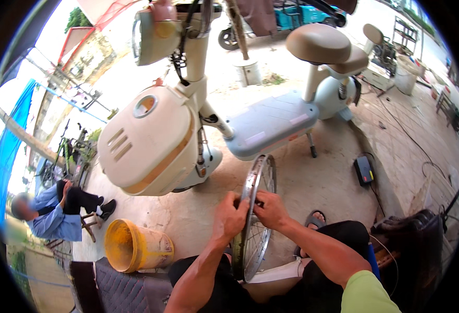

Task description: The person sits on the ground and works on a bicycle wheel rim, repeatedly pressing and adjusting small metal components along the rim's edge. The person rotates the rim to access different sections and continues the adjustment process throughout the clip.

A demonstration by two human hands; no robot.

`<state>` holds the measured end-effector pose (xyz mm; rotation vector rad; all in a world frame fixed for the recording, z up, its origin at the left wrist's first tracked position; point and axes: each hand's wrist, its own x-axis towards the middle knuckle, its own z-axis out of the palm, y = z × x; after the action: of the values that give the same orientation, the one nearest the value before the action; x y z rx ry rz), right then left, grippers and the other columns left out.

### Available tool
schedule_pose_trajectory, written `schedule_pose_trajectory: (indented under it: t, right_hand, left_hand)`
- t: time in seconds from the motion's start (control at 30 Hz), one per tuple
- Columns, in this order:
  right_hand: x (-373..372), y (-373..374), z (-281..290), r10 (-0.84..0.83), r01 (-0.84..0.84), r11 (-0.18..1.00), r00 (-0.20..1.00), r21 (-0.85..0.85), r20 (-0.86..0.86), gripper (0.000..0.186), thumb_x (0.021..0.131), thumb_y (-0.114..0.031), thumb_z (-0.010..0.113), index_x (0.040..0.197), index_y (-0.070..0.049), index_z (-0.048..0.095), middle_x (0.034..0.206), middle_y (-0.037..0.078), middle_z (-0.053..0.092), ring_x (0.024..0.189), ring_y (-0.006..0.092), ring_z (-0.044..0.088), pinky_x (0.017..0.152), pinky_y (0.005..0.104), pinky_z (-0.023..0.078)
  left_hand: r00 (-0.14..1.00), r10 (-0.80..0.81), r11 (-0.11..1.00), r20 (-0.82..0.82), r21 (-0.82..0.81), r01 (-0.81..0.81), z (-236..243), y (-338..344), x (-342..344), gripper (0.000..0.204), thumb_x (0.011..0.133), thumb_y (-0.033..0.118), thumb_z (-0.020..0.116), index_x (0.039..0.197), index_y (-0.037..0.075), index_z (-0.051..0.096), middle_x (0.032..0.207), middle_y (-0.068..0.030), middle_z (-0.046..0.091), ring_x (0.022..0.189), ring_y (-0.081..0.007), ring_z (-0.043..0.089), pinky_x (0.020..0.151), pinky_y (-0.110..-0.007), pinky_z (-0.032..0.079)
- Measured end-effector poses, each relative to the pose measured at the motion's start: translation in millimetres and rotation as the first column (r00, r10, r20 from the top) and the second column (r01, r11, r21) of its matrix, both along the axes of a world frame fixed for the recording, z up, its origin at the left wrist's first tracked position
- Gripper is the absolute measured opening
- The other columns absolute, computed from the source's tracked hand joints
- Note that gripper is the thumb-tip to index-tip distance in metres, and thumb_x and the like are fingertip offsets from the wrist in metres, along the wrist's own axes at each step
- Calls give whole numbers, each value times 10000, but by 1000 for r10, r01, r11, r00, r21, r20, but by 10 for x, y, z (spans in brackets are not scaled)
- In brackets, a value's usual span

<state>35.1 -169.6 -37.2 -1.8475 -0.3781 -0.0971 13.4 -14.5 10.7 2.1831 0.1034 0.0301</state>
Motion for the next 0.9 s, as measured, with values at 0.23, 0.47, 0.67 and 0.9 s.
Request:
schedule_pose_trajectory:
  t: [0.23,0.47,0.67,0.9]
  right_hand:
    - [-181,-93,187,-18,18,1000,999,-5,-39,162,881,-146,696,951,-4,733,916,194,705,808,378,693,695,416,532]
    - [-306,-159,232,2,2,998,998,-60,66,141,860,-113,696,953,-18,740,895,203,701,811,392,689,703,423,540]
    - [-185,-228,315,-16,22,970,999,-242,28,146,837,-128,710,932,-18,729,905,195,710,834,389,694,737,436,548]
    - [-85,-244,321,-116,107,985,992,-133,-58,175,880,-169,718,962,-14,730,943,181,700,864,354,694,770,428,543]
  left_hand:
    - [990,-119,993,-75,-37,116,137,-15,-27,345,933,318,687,961,-23,643,871,-232,701,805,-357,692,762,-430,531]
    - [987,-155,987,-34,-37,154,11,-22,-142,308,952,276,673,1016,-21,622,900,-229,699,830,-359,685,775,-429,529]
    - [980,-159,983,-120,-113,145,48,68,-135,293,968,270,670,1052,-5,610,923,-215,699,846,-340,680,784,-424,523]
    - [980,-164,983,-109,-98,154,72,147,-95,278,966,261,679,1051,2,625,921,-189,708,835,-306,676,790,-409,520]
